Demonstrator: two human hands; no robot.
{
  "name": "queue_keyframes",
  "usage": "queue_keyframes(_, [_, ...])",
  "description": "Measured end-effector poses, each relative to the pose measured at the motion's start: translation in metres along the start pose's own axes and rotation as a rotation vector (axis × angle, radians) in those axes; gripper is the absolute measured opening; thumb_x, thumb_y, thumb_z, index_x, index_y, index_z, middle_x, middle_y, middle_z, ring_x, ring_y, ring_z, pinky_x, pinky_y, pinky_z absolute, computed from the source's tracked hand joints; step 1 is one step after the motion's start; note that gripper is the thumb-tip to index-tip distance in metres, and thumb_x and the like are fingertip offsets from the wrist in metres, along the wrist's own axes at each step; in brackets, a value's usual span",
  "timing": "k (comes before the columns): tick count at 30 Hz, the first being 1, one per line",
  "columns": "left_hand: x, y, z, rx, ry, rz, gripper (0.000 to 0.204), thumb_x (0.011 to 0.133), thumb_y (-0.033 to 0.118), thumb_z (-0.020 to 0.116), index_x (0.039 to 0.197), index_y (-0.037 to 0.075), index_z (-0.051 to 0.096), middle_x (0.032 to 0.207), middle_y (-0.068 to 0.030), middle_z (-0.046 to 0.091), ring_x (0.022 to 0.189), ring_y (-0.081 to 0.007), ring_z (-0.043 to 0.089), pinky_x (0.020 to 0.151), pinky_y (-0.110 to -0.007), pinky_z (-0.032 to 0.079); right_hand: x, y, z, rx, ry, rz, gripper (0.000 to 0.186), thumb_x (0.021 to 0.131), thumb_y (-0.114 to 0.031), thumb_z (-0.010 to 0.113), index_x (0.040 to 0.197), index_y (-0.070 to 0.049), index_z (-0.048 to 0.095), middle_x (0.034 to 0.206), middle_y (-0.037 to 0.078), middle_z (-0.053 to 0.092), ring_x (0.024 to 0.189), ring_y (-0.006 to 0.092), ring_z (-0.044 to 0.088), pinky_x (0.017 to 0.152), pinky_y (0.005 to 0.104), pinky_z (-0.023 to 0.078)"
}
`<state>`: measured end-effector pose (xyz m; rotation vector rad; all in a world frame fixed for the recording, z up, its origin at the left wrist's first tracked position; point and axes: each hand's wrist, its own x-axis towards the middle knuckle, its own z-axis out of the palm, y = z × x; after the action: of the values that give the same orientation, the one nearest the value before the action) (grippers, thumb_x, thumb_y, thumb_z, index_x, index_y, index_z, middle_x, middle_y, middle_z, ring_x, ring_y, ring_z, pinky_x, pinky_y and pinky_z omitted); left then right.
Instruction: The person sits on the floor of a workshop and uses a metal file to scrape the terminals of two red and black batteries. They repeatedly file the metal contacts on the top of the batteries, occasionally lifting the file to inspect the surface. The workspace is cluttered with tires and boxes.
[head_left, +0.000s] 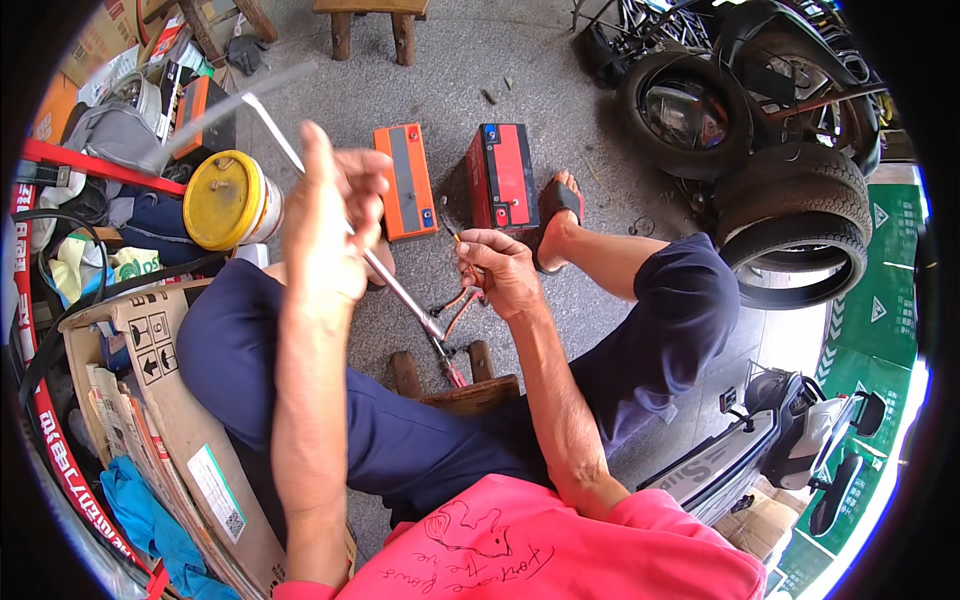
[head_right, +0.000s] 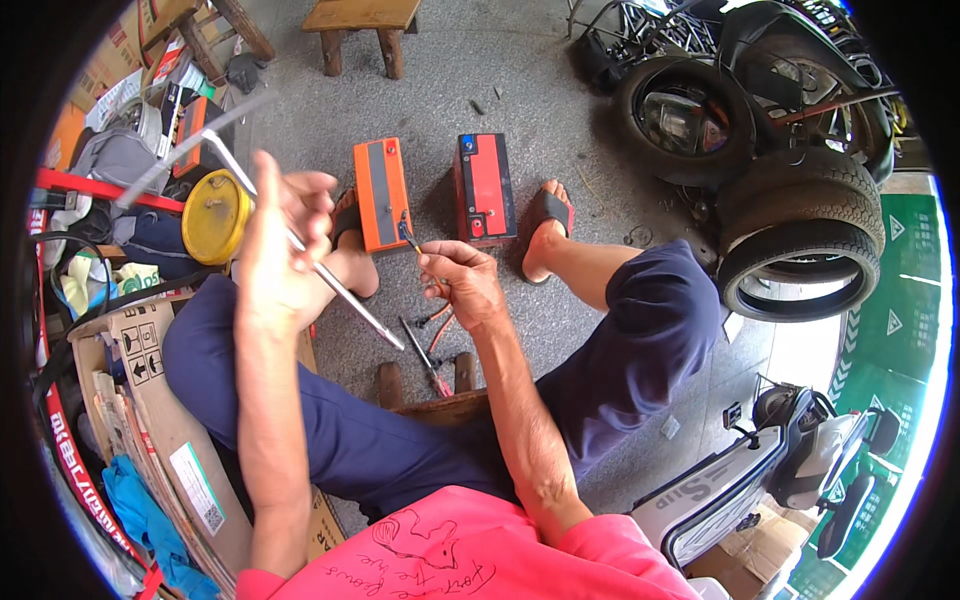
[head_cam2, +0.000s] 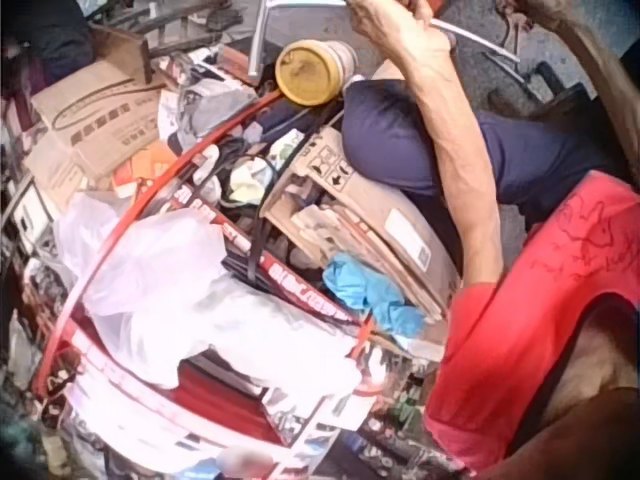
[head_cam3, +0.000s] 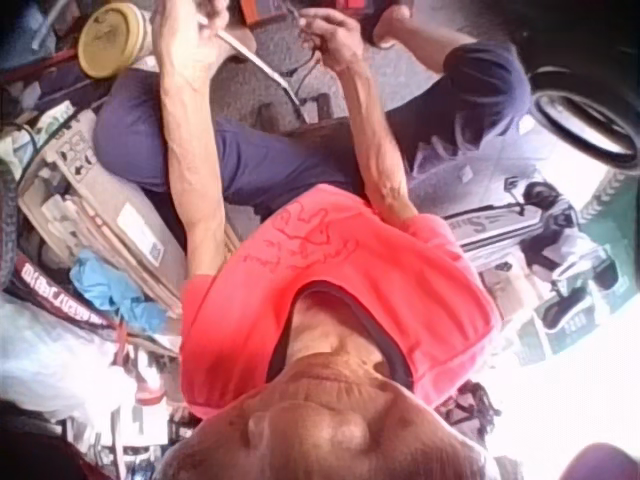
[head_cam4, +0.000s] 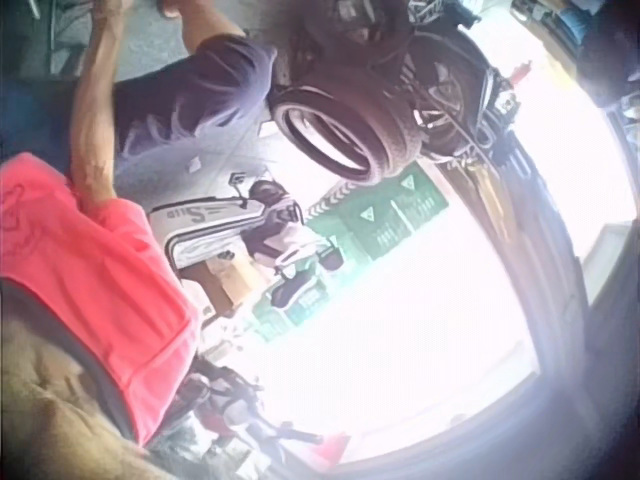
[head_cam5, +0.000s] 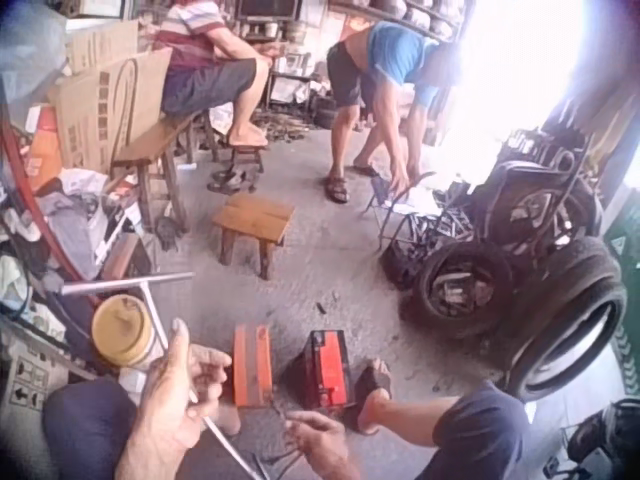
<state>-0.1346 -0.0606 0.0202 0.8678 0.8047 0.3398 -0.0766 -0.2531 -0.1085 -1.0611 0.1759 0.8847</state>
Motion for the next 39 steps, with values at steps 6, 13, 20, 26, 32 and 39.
queue_keyframes(6, [0.001,-0.084,-0.02,-0.01,0.142,-0.058,0.038,0.086,0.032,0.073,0.092,-0.004,0.065,0.088,-0.013,0.068,0.038,-0.0044,0.039,0.031,-0.02,0.025,-0.018,-0.002,0.041,-0.252,0.112,-0.199,0.013,0.082,-0.001,0.072,0.095,0.001,0.069,0.081,0.005,0.067,0.066,0.0095,0.062,0.054,0.0242,0.055])
queue_keyframes(13, [-0.007,-0.101,-0.015,-0.052,0.222,-0.107,0.03,0.081,0.021,0.079,0.094,-0.003,0.067,0.076,-0.0084,0.066,0.038,-0.0026,0.038,0.033,-0.018,0.023,-0.017,0.02,0.053,-0.461,0.24,-0.357,0.009,0.081,-0.002,0.068,0.089,0.003,0.069,0.078,0.005,0.069,0.068,0.0095,0.063,0.062,0.0259,0.053])
queue_keyframes(20, [-0.005,-0.114,-0.033,-0.156,0.333,-0.152,0.022,0.087,0.016,0.072,0.098,-0.001,0.066,0.076,-0.0071,0.065,0.04,-0.0034,0.039,0.033,-0.018,0.024,-0.001,0.011,0.045,-0.633,-0.068,-0.1,0.012,0.085,-0.008,0.071,0.093,0.001,0.071,0.081,0.004,0.07,0.077,0.008,0.064,0.061,0.0244,0.054])
queue_keyframes(26, [-0.001,-0.131,-0.036,-0.223,0.399,-0.173,0.022,0.088,0.022,0.072,0.1,0.005,0.067,0.07,-0.006,0.063,0.04,-0.0031,0.041,0.032,-0.017,0.025,0.074,0.007,0.046,-1.025,0.202,-0.305,0.023,0.087,-0.018,0.066,0.099,0.002,0.07,0.076,0.01,0.07,0.065,0.0152,0.068,0.055,0.0294,0.055])
queue_keyframes(32, [0.001,-0.14,-0.039,-0.206,0.444,-0.186,0.021,0.091,0.024,0.069,0.1,0.006,0.066,0.069,-0.0049,0.061,0.041,-0.0034,0.041,0.033,-0.018,0.025,0.117,0.024,0.06,-1.507,0.228,-0.486,0.023,0.077,-0.02,0.071,0.093,-0.004,0.072,0.079,0.015,0.071,0.074,0.0279,0.07,0.068,0.0375,0.054])
queue_keyframes(39, [0.0,-0.141,-0.036,-0.116,0.409,-0.153,0.016,0.094,0.02,0.061,0.102,0.007,0.065,0.071,-0.0031,0.063,0.045,-0.0046,0.045,0.036,-0.019,0.027,0.109,0.012,0.054,-1.466,0.195,-0.391,0.019,0.076,-0.019,0.067,0.087,-0.005,0.074,0.074,0.014,0.071,0.069,0.0274,0.07,0.065,0.0379,0.055])
